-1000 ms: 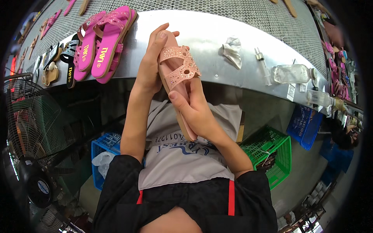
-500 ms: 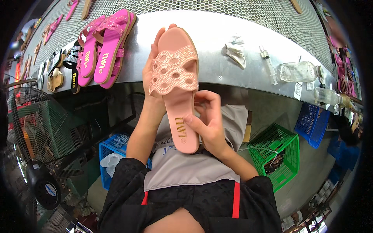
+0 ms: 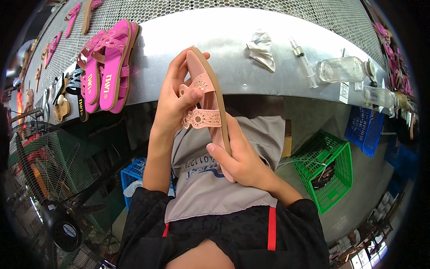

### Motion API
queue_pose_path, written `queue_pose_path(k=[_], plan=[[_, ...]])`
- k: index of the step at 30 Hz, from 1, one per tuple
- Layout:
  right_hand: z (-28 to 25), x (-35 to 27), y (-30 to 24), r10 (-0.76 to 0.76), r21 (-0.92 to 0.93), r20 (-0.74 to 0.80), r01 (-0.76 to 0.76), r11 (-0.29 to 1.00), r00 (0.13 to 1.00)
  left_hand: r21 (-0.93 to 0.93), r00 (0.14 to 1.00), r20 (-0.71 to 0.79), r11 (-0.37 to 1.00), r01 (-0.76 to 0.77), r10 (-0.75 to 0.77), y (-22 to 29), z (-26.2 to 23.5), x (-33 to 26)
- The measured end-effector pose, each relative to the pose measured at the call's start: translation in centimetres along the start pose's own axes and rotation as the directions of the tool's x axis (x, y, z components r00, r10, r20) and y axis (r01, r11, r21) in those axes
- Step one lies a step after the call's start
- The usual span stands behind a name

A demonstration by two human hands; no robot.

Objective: Inspecting and assembling sandals on a conveyor belt in a factory.

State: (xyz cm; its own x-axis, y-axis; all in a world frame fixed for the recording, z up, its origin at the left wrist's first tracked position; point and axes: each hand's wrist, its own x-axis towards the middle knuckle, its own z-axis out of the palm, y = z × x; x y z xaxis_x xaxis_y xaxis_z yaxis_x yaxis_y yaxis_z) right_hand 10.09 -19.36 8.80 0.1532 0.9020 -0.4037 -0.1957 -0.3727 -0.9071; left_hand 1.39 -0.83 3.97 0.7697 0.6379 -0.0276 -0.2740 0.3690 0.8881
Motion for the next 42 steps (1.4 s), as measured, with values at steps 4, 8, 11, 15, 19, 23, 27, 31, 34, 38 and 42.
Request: queue_pose_path(k=[4, 8, 11, 15, 19, 23, 27, 31, 34, 38, 42], plan=[[-0.6, -0.4, -1.5, 0.082, 0.216, 0.051, -0.092, 0.972, 0.995, -0.099, 0.996, -0.073, 0.994, 0.045, -0.052, 0.1, 0.6, 0.2], [-0.7, -0.2, -2.0, 0.112, 0.225, 0.095, -0.131, 0.965, 0.989, -0.06, 0.994, -0.104, 0.997, -0.049, 0.043, 0.0, 0.5, 0.4], [-1.0, 0.0, -1.2, -0.041, 0.385, 0.178, -0.032, 0.922, 0.983, -0.07, 0.972, -0.153, 0.979, -0.19, 0.178, 0.1, 0.1, 0.6], [-2.9, 2.1, -1.7, -0.021, 0.481, 0.049, -0.005, 0.877, 0.999, -0.028, 0.941, -0.21, 0.961, -0.276, 0.265, 0.3, -1.3, 2.4], [-5.6, 10.8, -7.7, -0.145, 0.159, -0.054, 0.152, 0.976, 0.988, 0.788, 0.85, -0.196, 0.594, -0.16, 0.489, -0.3, -3.7, 1.1], [-10.1, 27.5, -14.8, -0.531, -0.189, -0.222, 0.499, 0.846, 0.817, 0.975, 0.879, 0.123, -0.221, -0.021, 0.46, -0.3, -1.7, 0.8], [-16.0, 42.2, -21.2, -0.6, -0.807, -0.226, 0.198, 0.557, 0.768, 0.997, 0.862, 0.012, -0.073, 0.029, 0.507, -1.3, -1.5, 2.1], [-16.4, 48.0, -14.3, -0.472, -0.97, -0.242, -0.217, 0.108, 0.848, 0.992, 0.886, 0.018, -0.121, 0.044, 0.463, -0.9, -1.7, 2.4], [-14.5, 48.2, -12.8, -0.58, -0.975, -0.219, -0.166, 0.145, 0.784, 0.988, 0.888, 0.002, -0.139, 0.07, 0.46, -0.7, -2.1, 1.8], [-9.6, 48.7, -13.7, -0.653, -0.974, -0.227, -0.153, 0.169, 0.723, 0.988, 0.904, 0.019, -0.147, 0.049, 0.428, -0.3, -2.6, 1.7], [2.2, 52.1, -17.5, -0.467, -0.881, 0.438, 0.47, -0.054, 0.768, 0.986, 0.912, 0.013, -0.158, 0.057, 0.411, 0.1, -3.2, 1.2]])
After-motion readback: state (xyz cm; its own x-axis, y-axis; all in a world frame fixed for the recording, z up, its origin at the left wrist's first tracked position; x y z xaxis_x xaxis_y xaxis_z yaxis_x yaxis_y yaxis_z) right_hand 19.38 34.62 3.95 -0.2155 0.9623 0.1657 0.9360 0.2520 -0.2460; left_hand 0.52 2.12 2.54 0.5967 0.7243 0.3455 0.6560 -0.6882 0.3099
